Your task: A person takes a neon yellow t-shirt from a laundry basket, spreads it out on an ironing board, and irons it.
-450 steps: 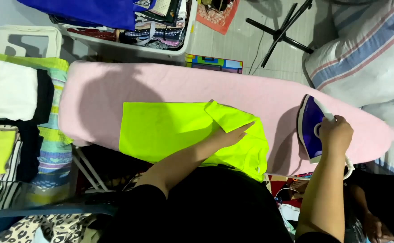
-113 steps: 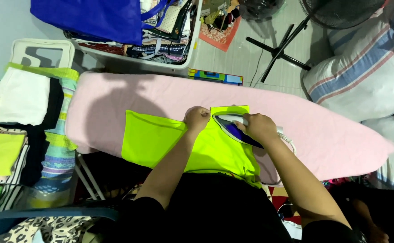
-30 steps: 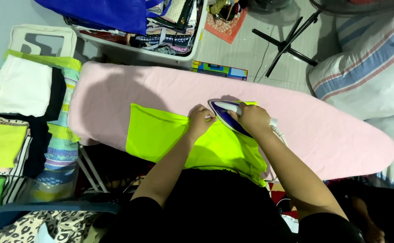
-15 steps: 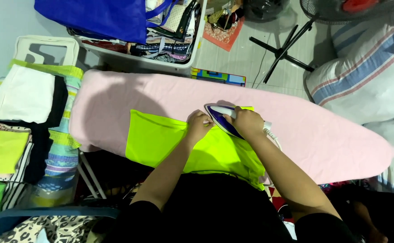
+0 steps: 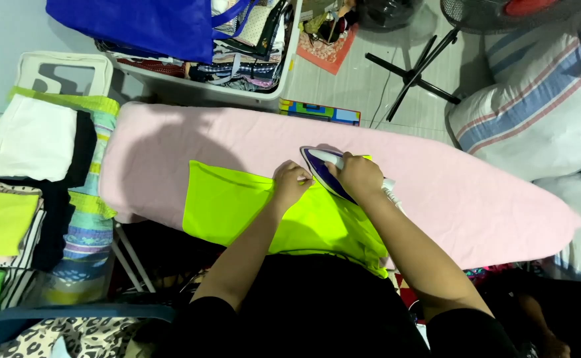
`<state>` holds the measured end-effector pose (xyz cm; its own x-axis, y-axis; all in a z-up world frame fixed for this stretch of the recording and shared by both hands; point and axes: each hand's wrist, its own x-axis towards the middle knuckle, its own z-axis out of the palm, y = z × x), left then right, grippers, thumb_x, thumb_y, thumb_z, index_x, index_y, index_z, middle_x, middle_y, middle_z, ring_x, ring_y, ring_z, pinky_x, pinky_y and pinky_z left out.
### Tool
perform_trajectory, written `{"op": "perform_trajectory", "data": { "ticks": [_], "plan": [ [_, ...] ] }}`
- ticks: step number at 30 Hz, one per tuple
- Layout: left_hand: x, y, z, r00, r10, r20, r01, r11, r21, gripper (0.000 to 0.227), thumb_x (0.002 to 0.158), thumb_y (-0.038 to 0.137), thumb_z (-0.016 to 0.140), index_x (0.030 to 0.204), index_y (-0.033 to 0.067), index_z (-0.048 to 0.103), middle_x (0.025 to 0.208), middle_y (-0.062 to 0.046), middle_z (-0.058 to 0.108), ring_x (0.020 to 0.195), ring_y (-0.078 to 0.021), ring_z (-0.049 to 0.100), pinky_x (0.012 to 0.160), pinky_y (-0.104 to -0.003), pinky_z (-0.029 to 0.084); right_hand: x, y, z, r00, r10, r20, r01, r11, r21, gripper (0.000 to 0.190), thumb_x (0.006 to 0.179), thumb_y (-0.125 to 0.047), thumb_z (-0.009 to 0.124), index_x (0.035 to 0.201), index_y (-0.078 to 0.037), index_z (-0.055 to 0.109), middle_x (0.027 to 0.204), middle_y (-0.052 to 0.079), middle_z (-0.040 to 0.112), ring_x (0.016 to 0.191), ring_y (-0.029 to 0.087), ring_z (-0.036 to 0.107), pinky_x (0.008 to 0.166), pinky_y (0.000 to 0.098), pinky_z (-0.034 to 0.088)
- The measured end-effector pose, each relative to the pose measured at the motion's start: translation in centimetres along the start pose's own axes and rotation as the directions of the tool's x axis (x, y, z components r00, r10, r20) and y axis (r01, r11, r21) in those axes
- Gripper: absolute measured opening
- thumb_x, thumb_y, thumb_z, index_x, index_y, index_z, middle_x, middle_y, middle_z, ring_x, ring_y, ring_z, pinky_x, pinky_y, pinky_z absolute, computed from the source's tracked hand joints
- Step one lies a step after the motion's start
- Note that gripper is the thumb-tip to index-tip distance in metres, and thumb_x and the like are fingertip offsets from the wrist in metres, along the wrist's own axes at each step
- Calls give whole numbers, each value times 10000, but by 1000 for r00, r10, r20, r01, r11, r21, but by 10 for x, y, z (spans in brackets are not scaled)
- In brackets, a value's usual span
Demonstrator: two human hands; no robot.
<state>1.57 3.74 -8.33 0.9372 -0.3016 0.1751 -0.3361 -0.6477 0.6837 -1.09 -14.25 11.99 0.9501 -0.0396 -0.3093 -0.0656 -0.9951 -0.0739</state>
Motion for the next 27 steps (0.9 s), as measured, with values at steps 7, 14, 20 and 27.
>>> {"op": "perform_trajectory", "data": {
  "ticks": [7,14,20,27],
  "plan": [
    [2,10,-13,998,-51,33,51,999,-4,114,714,257,810,777,254,715,830,22,579,910,-218,609,879,-380,446,0,3,-2,997,-78,11,78,997,1,625,976,-587,387,1060,-28,654,863,166,719,866,335,736,756,469,593],
    [4,3,0,996,-85,36,84,996,18,109,713,255,804,771,262,712,838,27,586,919,-211,610,886,-378,448,15,5,16,997,56,-51,-56,998,-10,630,1024,-577,322,1014,-19,613,814,154,698,821,323,737,705,448,602],
    [3,7,-4,998,-64,11,64,998,27,108,697,243,798,742,266,703,811,33,581,893,-206,614,861,-365,461,13,35,12,989,148,-24,-149,989,-25,647,1040,-574,301,1019,4,588,838,184,688,845,356,736,705,464,602],
    [3,3,0,998,-57,21,56,998,30,96,706,237,790,751,252,706,817,24,591,895,-209,617,864,-367,467,5,79,23,956,291,-21,-292,956,-36,701,1044,-608,270,1044,19,584,858,205,683,871,390,731,707,498,594]
  ]
}}
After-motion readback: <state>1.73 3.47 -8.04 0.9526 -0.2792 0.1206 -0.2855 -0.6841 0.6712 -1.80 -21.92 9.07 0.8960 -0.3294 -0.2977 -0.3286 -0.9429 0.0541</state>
